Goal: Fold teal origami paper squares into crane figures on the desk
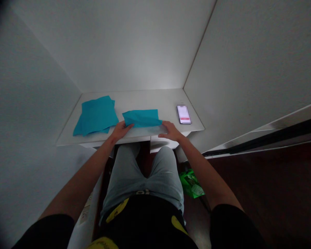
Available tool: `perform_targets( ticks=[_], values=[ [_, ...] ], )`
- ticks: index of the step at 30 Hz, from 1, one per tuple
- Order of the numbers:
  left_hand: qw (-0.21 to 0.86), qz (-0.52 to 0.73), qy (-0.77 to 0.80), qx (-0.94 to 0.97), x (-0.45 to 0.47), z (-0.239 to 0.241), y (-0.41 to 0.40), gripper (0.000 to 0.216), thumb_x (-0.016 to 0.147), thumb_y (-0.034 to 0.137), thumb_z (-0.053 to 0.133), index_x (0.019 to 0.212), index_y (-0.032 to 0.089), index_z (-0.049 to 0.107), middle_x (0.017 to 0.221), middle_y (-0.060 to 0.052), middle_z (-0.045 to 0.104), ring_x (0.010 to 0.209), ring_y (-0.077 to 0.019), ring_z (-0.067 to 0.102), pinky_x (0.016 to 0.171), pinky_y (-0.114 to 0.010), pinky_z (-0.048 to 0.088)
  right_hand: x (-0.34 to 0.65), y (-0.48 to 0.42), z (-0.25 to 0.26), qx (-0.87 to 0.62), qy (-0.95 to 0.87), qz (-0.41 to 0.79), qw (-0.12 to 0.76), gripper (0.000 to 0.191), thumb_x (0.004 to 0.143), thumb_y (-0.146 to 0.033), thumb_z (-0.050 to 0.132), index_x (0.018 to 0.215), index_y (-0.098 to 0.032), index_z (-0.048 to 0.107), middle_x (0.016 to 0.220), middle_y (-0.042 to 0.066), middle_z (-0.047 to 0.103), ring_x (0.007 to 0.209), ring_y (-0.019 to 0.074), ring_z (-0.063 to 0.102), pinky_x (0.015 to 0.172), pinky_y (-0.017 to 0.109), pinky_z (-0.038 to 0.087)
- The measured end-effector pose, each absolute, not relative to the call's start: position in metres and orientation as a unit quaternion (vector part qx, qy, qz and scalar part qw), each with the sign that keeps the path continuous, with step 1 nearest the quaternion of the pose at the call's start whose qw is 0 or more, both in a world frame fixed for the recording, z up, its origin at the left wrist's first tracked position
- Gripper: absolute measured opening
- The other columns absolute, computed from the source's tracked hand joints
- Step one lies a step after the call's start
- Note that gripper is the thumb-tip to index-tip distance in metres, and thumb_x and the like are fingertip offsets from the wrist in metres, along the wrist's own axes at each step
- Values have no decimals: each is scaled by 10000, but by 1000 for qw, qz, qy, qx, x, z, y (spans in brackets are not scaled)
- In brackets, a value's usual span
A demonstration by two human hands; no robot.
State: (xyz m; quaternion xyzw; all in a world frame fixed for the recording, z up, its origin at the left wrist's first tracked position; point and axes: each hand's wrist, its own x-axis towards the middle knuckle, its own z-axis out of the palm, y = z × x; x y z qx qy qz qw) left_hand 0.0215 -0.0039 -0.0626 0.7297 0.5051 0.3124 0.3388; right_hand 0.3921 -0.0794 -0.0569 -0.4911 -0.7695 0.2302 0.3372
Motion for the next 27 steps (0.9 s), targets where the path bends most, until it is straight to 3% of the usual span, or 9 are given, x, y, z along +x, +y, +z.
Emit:
perform_targets(
  ticks=[4,8,11,14,17,19,22,25,27],
  values=[
    [372,351,477,714,26,-63,-4,417,960,547,688,1173,194,744,1206,-103,828,1088,-274,767,997,-406,608,371,-64,-63,-551,-749,180,321,630,879,-898,635,814,-279,732,890,93,765,961,339,682,970,523,541],
    [372,377,501,684,28,-66,-4,586,954,449,727,1451,177,579,1115,-84,807,1001,-230,764,955,-385,610,362,-51,-68,-586,-717,170,338,579,997,-764,538,688,-278,606,720,37,647,803,257,597,862,435,521],
    [309,372,540,688,30,-64,-9,770,949,389,739,1608,141,429,1039,-64,761,982,-233,742,958,-390,600,363,-48,-73,-599,-711,161,333,469,992,-659,599,722,-276,613,818,56,679,858,267,613,903,447,517],
    [183,364,578,707,37,-56,-22,852,954,385,745,1671,104,381,1377,-206,674,1341,-338,640,1179,-499,503,364,-50,-78,-608,-698,155,347,304,883,-556,742,926,-260,685,1023,104,708,962,311,633,953,495,538],
    [93,336,568,745,53,-44,-37,666,1057,407,612,1653,140,480,1674,-251,481,1620,-405,385,1340,-602,284,359,-54,-80,-605,-670,128,411,565,816,-500,785,1286,-214,653,1315,180,656,1141,363,621,990,534,568],
    [91,298,514,799,70,-37,-42,510,1120,366,472,1590,205,588,1699,-177,511,1663,-355,355,1376,-588,218,352,-57,-79,-600,-663,103,436,665,871,-486,739,1451,-202,581,1464,209,600,1305,392,577,1090,576,539],
    [107,252,467,841,97,-33,-39,528,1136,345,409,1614,207,584,1734,-132,511,1695,-309,333,1410,-543,177,336,-61,-72,-597,-681,96,413,506,1040,-461,572,1504,-260,590,1574,166,599,1476,385,518,1243,631,420],
    [113,207,540,808,115,-39,-30,658,1120,435,458,1690,107,488,1806,-206,380,1725,-385,256,1408,-589,187,317,-61,-66,-581,-717,116,369,471,1133,-481,436,1523,-297,624,1639,110,609,1555,349,504,1296,625,380],
    [114,163,558,806,117,-45,-25,690,1106,470,488,1697,114,487,1818,-206,351,1726,-416,239,1404,-623,187,304,-59,-63,-561,-744,132,338,534,1150,-523,396,1564,-269,617,1665,113,599,1578,327,509,1322,589,382]
  ],
)
